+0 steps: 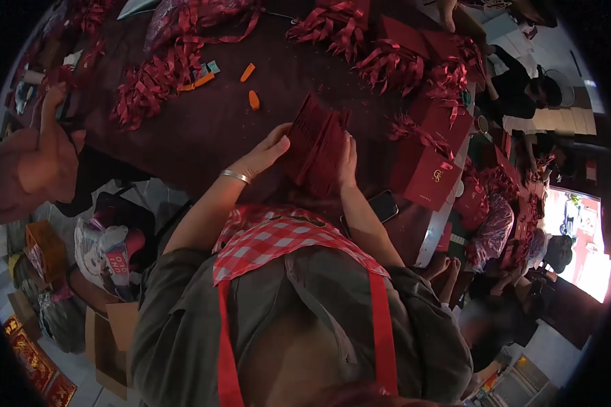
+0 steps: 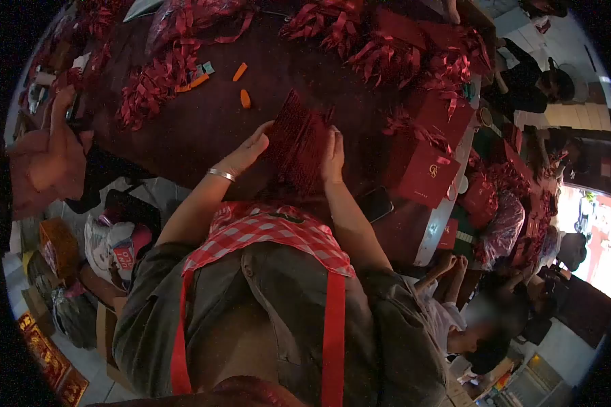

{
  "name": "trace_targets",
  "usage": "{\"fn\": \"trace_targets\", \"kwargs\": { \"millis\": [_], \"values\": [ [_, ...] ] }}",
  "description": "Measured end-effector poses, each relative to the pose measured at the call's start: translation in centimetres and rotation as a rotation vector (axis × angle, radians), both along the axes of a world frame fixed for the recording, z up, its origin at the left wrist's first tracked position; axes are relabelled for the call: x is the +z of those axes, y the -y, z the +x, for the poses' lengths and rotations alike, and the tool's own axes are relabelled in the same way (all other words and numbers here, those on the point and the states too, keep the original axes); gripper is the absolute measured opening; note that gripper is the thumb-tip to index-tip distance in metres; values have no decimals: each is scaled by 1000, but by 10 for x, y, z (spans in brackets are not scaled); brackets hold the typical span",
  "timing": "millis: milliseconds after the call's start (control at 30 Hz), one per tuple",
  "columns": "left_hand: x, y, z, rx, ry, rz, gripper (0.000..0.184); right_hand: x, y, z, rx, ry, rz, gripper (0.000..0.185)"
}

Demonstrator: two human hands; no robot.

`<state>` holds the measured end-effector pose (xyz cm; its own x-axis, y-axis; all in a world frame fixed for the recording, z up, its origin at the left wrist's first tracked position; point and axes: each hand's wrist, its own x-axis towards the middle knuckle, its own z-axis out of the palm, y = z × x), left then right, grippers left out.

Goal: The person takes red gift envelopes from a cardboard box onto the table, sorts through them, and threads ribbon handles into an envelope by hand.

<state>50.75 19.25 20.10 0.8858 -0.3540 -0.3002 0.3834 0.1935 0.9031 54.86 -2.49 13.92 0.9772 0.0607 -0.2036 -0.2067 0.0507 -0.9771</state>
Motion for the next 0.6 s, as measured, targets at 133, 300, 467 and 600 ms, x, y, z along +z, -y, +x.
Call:
{"fn": "trace_targets", "kwargs": {
  "millis": [133, 300, 467, 600],
  "values": [
    [-10, 8, 7, 82, -43, 162, 82, -13, -24, -5, -7, 95, -253, 57],
    [17, -15, 8, -88, -85, 84, 76, -21, -33, -51, -138, -54, 85, 46],
    [6, -13, -22, -332, -95, 91, 74, 49, -3, -84, -18, -173, 334, 28],
    [6, -2, -21, -264, -158, 11, 71, 25, 40, -94, 100, -3, -82, 23]
  ]
}}
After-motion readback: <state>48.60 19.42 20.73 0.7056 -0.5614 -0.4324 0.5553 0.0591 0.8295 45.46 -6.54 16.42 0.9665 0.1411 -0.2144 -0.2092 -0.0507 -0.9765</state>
